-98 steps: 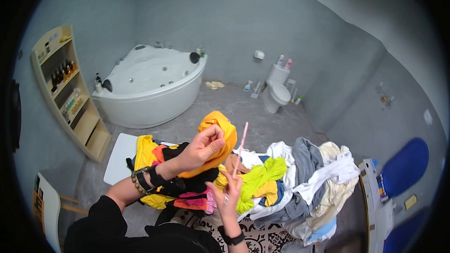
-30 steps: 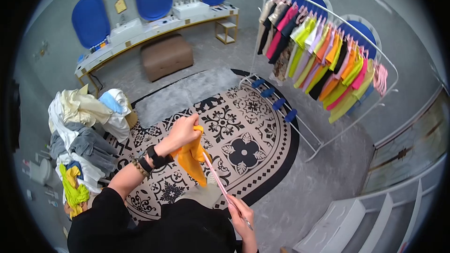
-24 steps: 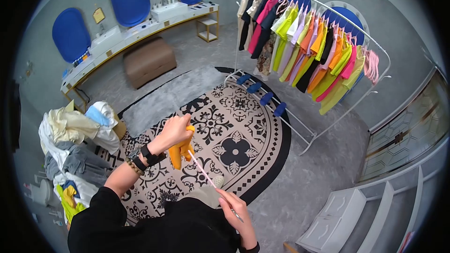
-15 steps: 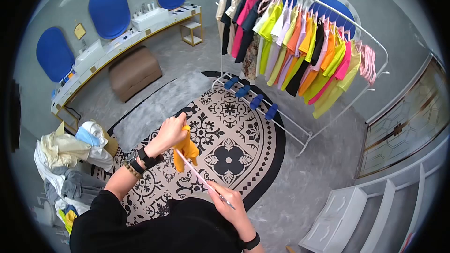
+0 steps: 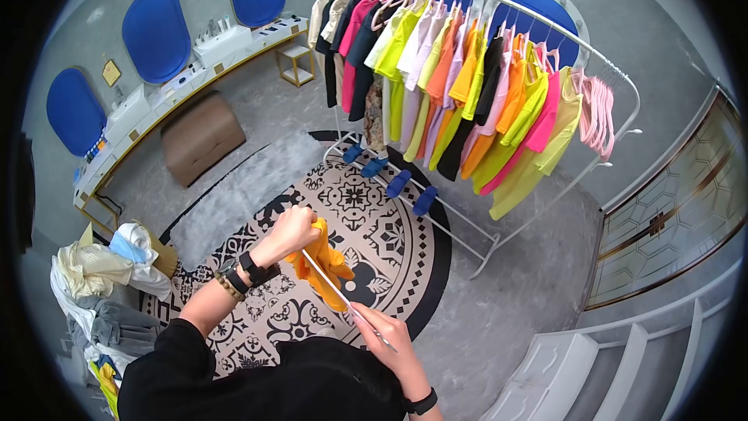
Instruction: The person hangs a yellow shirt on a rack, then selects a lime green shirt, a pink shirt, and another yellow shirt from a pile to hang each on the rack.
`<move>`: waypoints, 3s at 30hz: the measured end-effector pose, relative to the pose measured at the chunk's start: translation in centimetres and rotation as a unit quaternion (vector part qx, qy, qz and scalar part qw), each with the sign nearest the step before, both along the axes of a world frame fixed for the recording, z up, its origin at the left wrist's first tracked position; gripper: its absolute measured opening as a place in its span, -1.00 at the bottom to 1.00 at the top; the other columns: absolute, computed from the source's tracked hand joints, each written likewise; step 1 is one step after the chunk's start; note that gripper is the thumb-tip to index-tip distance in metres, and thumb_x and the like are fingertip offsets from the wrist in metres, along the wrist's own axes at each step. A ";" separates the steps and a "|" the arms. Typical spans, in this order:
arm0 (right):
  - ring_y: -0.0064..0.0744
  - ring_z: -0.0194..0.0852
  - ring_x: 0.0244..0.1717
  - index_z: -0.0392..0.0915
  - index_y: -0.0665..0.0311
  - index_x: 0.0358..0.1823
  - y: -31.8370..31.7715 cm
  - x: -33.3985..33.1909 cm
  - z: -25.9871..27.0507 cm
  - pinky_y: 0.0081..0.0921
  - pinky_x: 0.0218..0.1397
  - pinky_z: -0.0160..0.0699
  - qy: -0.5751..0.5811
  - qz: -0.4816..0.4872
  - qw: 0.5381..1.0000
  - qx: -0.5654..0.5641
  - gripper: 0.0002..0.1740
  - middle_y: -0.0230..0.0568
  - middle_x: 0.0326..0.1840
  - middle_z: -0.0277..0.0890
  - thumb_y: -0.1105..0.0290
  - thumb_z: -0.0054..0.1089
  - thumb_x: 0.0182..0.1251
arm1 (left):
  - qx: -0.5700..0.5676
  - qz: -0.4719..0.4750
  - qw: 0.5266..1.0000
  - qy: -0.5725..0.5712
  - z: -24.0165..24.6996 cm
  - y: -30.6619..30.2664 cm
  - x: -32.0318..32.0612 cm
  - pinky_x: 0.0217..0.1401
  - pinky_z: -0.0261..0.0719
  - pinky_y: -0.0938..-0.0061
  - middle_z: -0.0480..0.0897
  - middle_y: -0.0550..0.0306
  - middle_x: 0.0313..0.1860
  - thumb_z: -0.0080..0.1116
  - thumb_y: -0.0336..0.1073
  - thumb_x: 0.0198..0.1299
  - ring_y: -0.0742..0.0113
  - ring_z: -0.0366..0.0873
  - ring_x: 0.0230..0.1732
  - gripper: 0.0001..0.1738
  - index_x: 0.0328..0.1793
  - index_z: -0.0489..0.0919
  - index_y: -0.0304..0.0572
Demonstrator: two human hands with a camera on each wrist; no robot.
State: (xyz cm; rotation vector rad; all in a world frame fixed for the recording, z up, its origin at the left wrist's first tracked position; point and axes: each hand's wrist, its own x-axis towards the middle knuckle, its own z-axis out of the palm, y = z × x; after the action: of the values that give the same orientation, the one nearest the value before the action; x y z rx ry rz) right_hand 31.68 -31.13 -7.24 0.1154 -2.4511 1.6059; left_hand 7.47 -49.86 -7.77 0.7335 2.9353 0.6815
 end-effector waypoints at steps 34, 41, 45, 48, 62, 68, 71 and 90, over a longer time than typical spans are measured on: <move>-0.53 0.67 -0.20 0.68 0.50 0.01 13.0 -3.7 -6.8 -0.58 -0.07 0.62 -0.046 -0.207 0.937 -0.277 -0.72 -0.15 -0.17 0.75 0.46 0.30 0.35 | 0.147 -0.353 0.912 -0.147 0.1 13.8 6.3 0.25 0.50 0.14 0.52 -0.24 0.18 0.16 -0.39 0.21 -0.15 0.49 0.24 -0.59 0.19 0.46 -0.31; -0.48 0.69 -0.19 0.69 0.48 0.03 14.5 -1.4 -4.7 -0.63 -0.08 0.60 -0.005 -0.195 0.956 -0.221 -0.71 -0.09 -0.15 0.74 0.47 0.29 0.36 | 0.329 -0.127 0.922 -0.158 0.6 11.5 0.9 0.07 0.55 0.47 0.56 0.12 0.06 0.35 -0.27 0.28 0.35 0.54 0.08 -0.58 0.21 0.51 -0.20; -0.54 0.66 -0.27 0.69 0.48 0.02 14.5 0.0 -1.3 -0.70 -0.23 0.55 -0.020 -0.199 0.941 -0.274 -0.72 -0.11 -0.18 0.73 0.46 0.27 0.36 | 0.301 -0.193 0.913 -0.196 1.7 11.2 0.3 -0.03 0.61 0.47 0.68 0.12 -0.10 0.35 -0.40 0.25 0.39 0.65 -0.12 -0.62 0.17 0.54 -0.25; -0.63 0.56 -0.39 0.70 0.48 0.01 15.4 0.7 -0.8 -0.75 -0.39 0.39 -0.001 -0.196 0.956 -0.216 -0.72 -0.16 -0.23 0.72 0.45 0.26 0.37 | 0.258 -0.228 0.922 -0.178 3.4 11.3 0.3 -0.03 0.63 0.47 0.70 0.06 -0.11 0.34 -0.50 0.19 0.37 0.67 -0.14 -0.59 0.17 0.55 -0.28; -0.56 0.38 -0.53 0.75 0.47 -0.13 18.8 4.3 -1.7 -0.59 -0.47 0.19 0.034 -0.224 0.951 -0.210 -0.69 -0.26 -0.53 0.54 0.38 0.28 0.21 | 0.418 -0.198 0.886 0.015 9.0 12.4 2.8 -0.17 0.54 0.50 0.62 0.10 -0.27 0.19 -0.65 0.15 0.28 0.59 -0.24 -0.83 -0.20 0.72 -0.29; -0.57 0.43 -0.50 0.73 0.46 -0.05 17.3 2.7 -1.2 -0.64 -0.44 0.28 0.027 -0.204 0.953 -0.223 -0.70 -0.20 -0.41 0.64 0.39 0.24 0.30 | 0.268 -0.210 0.924 0.174 9.3 13.7 3.1 0.04 0.52 0.31 0.51 0.01 -0.05 0.19 -0.64 0.01 0.05 0.50 -0.02 -0.63 -0.01 0.63 -0.24; -0.58 0.46 -0.47 0.71 0.45 0.02 15.8 0.8 0.6 -0.67 -0.39 0.35 0.038 -0.183 0.958 -0.219 -0.72 -0.19 -0.33 0.66 0.44 0.22 0.38 | 0.162 -0.348 0.902 0.198 8.6 14.9 5.2 0.21 0.40 0.21 0.50 0.02 0.00 0.29 -0.50 0.01 0.04 0.45 0.09 -0.66 -0.03 0.63 -0.13; -0.61 0.60 -0.36 0.70 0.39 -0.01 13.8 -0.2 -0.3 -0.62 -0.27 0.54 -0.023 -0.178 0.970 -0.162 -0.77 -0.21 -0.32 0.71 0.48 0.27 0.36 | 0.228 -0.469 0.846 0.110 3.6 18.2 9.7 0.12 0.44 0.21 0.58 0.20 -0.13 0.30 -0.47 -0.24 0.13 0.51 0.03 -0.63 -0.17 0.63 -0.15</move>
State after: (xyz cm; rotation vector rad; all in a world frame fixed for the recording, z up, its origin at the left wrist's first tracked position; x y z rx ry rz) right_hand 31.51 -17.33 -7.58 -0.3918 -2.0493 1.8195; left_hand 17.15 -31.63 -4.15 2.1670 2.0658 1.1793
